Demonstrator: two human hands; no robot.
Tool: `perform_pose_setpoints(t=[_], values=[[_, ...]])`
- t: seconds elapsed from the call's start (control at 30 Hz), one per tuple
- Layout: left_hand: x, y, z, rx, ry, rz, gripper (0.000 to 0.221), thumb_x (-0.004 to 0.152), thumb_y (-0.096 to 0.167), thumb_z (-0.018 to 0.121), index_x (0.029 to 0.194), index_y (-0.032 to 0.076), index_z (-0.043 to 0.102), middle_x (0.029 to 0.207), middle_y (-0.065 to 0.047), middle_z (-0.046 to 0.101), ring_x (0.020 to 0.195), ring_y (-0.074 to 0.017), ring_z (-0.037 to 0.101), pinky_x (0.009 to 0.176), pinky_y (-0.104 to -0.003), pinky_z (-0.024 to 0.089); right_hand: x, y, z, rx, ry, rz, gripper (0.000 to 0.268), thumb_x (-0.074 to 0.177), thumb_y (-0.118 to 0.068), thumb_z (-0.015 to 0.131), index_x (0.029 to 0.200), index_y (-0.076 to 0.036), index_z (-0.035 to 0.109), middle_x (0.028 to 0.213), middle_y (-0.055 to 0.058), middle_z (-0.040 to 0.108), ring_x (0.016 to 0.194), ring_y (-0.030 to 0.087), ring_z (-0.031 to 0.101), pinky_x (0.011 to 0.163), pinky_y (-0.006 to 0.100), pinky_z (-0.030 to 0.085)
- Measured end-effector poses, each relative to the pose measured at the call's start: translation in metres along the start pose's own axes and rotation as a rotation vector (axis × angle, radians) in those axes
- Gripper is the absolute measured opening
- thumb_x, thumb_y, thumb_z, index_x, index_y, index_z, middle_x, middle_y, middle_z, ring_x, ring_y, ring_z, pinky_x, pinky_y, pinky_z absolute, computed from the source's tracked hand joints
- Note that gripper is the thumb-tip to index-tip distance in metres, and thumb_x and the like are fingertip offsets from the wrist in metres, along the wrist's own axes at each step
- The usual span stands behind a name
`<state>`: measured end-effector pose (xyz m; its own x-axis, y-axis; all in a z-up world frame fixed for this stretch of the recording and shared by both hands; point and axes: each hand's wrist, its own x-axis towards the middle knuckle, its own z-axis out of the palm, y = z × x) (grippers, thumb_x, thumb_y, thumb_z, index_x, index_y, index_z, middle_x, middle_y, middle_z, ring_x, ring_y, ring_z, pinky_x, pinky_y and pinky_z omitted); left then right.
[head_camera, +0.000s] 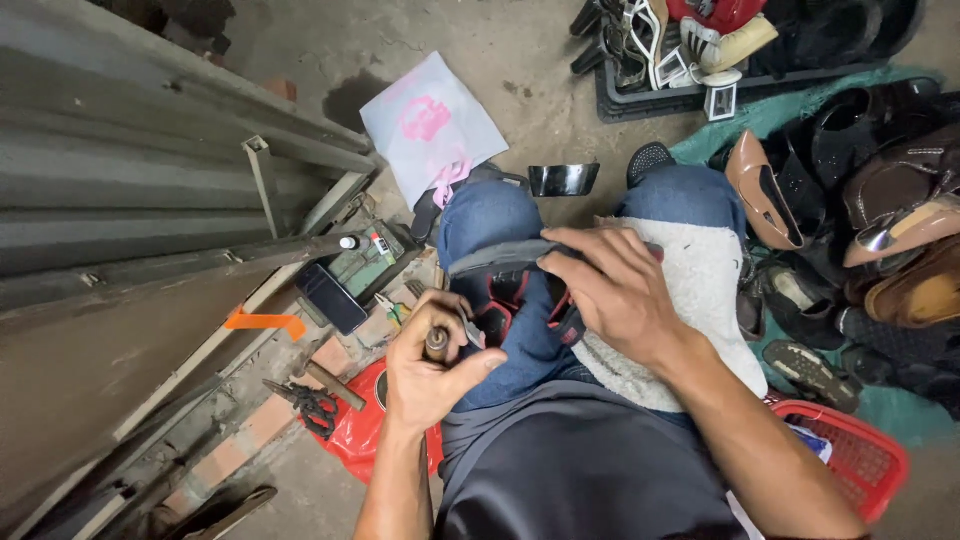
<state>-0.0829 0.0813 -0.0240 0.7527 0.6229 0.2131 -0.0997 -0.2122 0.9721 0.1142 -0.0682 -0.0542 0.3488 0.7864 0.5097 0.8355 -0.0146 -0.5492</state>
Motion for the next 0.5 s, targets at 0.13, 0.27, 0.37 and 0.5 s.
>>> perform_pose_setpoints(t=[0.13, 0.27, 0.37, 0.5], values=[[-0.001, 0.000, 0.007, 0.030, -0.009, -0.022, 0.042, 0.071, 0.019, 0.096, 0.073, 0.010, 0.055, 0.074, -0.008, 0.057, 0.074, -0.0266, 0.065, 0.068, -0.036, 0.048, 0.007, -0.004, -0.010, -0.014, -0.045, -0.027, 0.024, 0.106, -0.012, 0.050, 0.113, -0.015, 0.073, 0.128, 0.012, 0.068, 0.106, 0.032, 0.067, 0.091, 0.045, 0.049], [-0.011, -0.007, 0.009, 0.122, 0.030, -0.138, 0.044, 0.069, 0.022, 0.098, 0.082, 0.010, 0.058, 0.075, -0.009, 0.062, 0.064, -0.0208, 0.057, 0.062, -0.035, 0.046, 0.005, -0.008, -0.008, -0.057, -0.022, 0.011, 0.021, 0.103, -0.008, 0.056, 0.113, -0.014, 0.074, 0.130, 0.014, 0.069, 0.110, 0.033, 0.067, 0.109, 0.053, 0.042], [-0.012, 0.001, 0.013, 0.169, 0.049, -0.221, 0.053, 0.066, 0.021, 0.100, 0.102, 0.008, 0.063, 0.081, -0.010, 0.067, 0.071, -0.0210, 0.062, 0.066, -0.038, 0.051, 0.006, -0.018, -0.005, -0.077, 0.003, 0.066, 0.019, 0.102, -0.007, 0.061, 0.117, -0.011, 0.072, 0.134, 0.015, 0.068, 0.119, 0.034, 0.065, 0.115, 0.055, 0.036], [0.002, 0.020, 0.020, 0.242, -0.063, -0.220, 0.066, 0.074, 0.020, 0.093, 0.130, 0.003, 0.063, 0.093, -0.025, 0.073, 0.086, -0.0425, 0.074, 0.074, -0.054, 0.058, 0.012, -0.034, -0.001, -0.057, 0.037, 0.137, 0.019, 0.098, -0.007, 0.067, 0.117, -0.004, 0.069, 0.137, 0.017, 0.065, 0.129, 0.036, 0.059, 0.118, 0.055, 0.031]])
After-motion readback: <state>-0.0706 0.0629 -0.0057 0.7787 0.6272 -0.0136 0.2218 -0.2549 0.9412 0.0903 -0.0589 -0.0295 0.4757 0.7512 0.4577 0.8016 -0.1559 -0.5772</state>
